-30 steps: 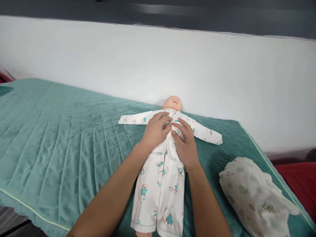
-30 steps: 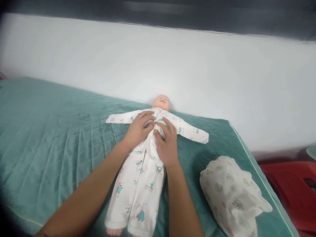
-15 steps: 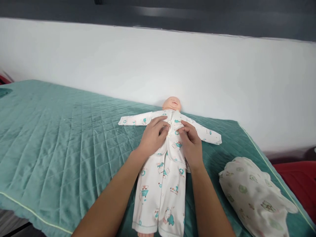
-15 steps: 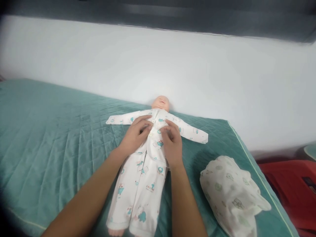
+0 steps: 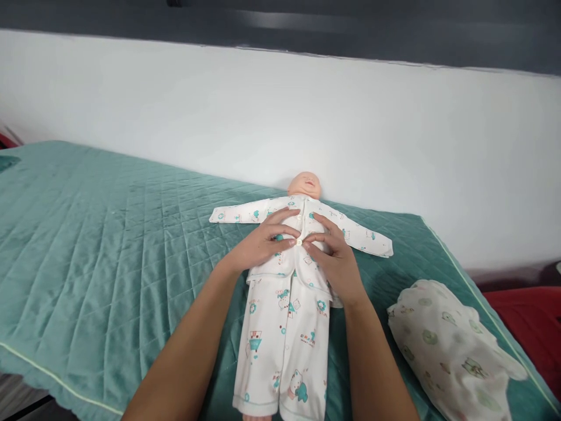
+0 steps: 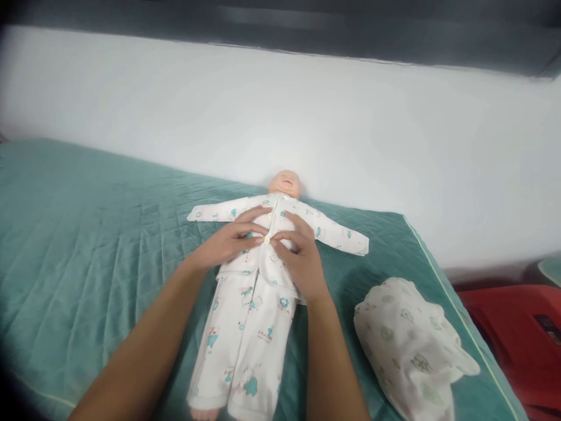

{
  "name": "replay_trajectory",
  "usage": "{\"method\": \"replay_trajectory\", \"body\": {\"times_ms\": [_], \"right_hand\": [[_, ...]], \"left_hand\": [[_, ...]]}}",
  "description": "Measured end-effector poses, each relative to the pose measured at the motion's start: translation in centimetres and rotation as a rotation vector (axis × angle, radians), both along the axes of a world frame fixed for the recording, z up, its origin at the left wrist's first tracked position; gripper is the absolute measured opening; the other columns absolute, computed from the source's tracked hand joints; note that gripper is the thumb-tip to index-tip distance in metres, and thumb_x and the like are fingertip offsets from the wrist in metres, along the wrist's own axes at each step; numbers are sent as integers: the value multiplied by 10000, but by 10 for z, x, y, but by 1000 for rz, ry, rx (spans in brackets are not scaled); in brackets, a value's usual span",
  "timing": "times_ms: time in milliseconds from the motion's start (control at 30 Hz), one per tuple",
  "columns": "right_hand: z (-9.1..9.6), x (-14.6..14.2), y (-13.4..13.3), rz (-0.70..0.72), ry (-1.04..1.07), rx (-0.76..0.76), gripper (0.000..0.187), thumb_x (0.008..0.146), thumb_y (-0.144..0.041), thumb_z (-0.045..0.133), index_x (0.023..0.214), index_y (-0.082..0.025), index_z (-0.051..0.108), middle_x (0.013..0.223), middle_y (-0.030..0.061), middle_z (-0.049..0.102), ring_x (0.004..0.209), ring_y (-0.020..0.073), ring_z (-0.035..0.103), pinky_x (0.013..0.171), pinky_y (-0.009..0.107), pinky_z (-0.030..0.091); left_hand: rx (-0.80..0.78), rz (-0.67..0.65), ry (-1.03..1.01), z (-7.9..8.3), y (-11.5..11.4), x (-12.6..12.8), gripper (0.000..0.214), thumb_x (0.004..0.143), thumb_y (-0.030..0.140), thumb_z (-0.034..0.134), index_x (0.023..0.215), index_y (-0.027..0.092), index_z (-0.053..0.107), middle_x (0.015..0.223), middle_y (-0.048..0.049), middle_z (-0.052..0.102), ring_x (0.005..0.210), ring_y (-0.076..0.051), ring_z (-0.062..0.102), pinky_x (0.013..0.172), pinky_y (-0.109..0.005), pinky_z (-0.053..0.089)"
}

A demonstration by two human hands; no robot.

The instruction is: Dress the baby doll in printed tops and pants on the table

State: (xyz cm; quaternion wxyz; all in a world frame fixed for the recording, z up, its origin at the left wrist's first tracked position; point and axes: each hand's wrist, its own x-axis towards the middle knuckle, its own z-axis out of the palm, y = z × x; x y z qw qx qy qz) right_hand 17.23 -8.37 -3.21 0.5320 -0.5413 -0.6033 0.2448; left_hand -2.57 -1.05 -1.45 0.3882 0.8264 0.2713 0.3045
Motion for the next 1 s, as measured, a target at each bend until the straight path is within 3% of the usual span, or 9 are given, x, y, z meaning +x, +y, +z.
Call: {"method": "replay_trajectory", "body": {"times_ms": [333, 800, 1000], "right_hand": [[6, -9, 0, -21, -60, 5, 136, 834, -434, 743, 792, -305, 736, 1464, -22, 555, 1449, 294, 369, 1218, 599, 240], [0, -6, 2, 17, -93, 25, 106, 862, -390, 719, 817, -297, 697, 1470, -31, 542, 1470, 271, 354, 1231, 580, 224], [2, -5, 1, 18, -89, 11, 77, 859, -362, 717, 821, -295, 708, 1476, -28, 538, 1468, 277, 360, 1232, 576, 223]], "left_hand": [[-60, 43, -4, 6, -3, 1, 164, 914, 365, 639, 834, 252, 727, 1604, 14, 408, 1542, -257, 272, 1216, -500, 353], [-100, 12, -50, 8, -3, 3, 100, 875, 293, 670, 801, 251, 724, 1586, 22, 425, 1547, -243, 246, 1181, -479, 401], [-69, -12, -43, 6, 0, 1, 124, 891, 307, 652, 807, 252, 725, 1587, 35, 426, 1547, -245, 245, 1235, -489, 311]]}}
